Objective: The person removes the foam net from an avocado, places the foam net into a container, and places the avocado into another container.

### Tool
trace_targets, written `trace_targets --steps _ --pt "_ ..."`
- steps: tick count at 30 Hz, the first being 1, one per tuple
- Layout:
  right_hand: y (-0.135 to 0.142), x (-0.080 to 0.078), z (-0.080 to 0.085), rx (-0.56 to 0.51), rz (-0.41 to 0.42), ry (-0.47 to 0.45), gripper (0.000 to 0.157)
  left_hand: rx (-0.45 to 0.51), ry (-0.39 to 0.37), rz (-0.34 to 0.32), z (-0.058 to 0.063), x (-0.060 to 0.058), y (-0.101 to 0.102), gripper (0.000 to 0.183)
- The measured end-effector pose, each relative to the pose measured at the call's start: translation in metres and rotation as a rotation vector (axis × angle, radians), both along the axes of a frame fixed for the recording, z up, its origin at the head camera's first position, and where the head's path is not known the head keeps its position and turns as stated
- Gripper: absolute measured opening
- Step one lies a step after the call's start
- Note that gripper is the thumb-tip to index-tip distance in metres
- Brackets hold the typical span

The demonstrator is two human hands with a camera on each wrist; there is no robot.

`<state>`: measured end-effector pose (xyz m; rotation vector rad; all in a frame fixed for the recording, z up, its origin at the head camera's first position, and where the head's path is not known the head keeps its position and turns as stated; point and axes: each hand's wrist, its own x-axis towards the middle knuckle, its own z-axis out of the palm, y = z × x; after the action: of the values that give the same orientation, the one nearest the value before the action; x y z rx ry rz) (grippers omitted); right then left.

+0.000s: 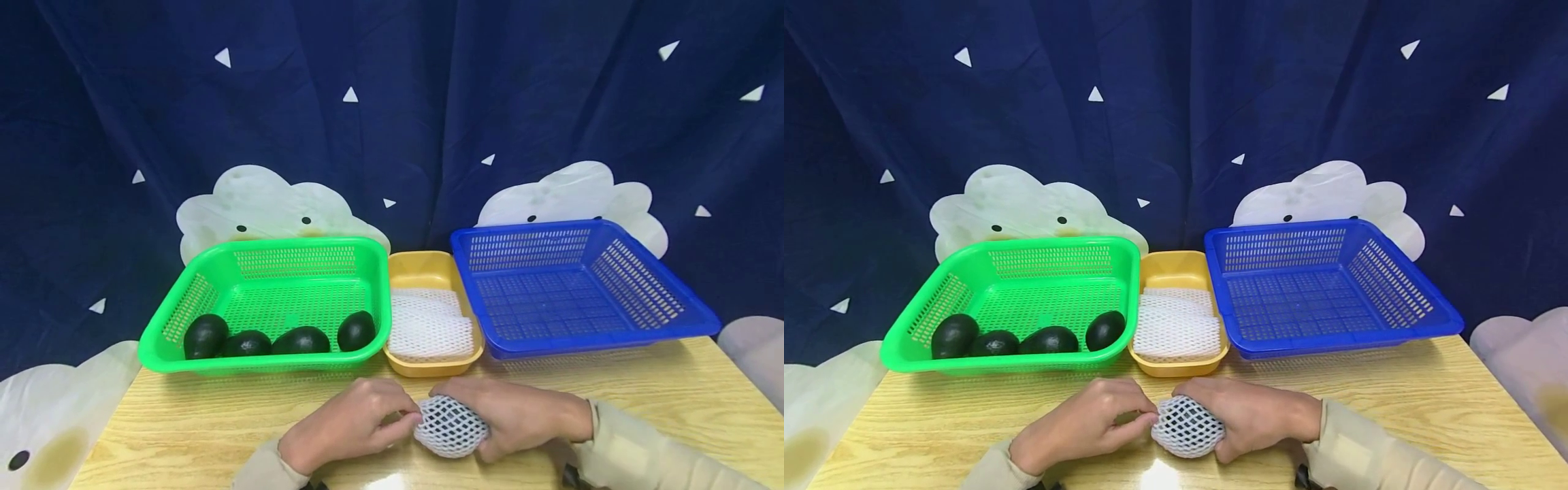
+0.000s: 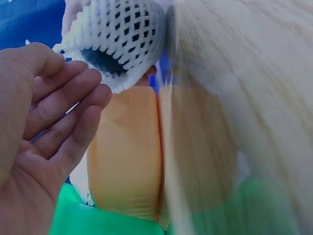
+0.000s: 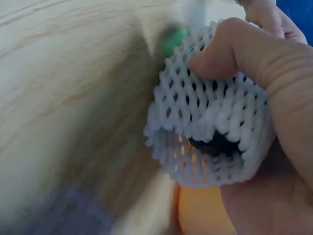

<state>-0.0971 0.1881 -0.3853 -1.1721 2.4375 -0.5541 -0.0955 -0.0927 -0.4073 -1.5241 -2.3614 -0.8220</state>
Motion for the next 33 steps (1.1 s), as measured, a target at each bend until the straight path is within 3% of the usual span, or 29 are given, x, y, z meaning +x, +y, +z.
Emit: trace_targets --steps 10,20,33 --pt "-0.002 0.000 -0.009 -0.016 -0.015 0.015 0.091 0.012 -0.062 0.002 -0.002 0.001 0.001 0.014" --pt "-0.005 0.000 -0.014 -0.037 -0.015 -0.011 0.093 0.024 -0.056 0.002 -0.005 -0.002 0.001 0.010" --pt "-0.011 0.002 -0.021 -0.152 0.025 0.008 0.104 0.048 -0.118 0.013 -0.007 -0.002 0.000 0.011"
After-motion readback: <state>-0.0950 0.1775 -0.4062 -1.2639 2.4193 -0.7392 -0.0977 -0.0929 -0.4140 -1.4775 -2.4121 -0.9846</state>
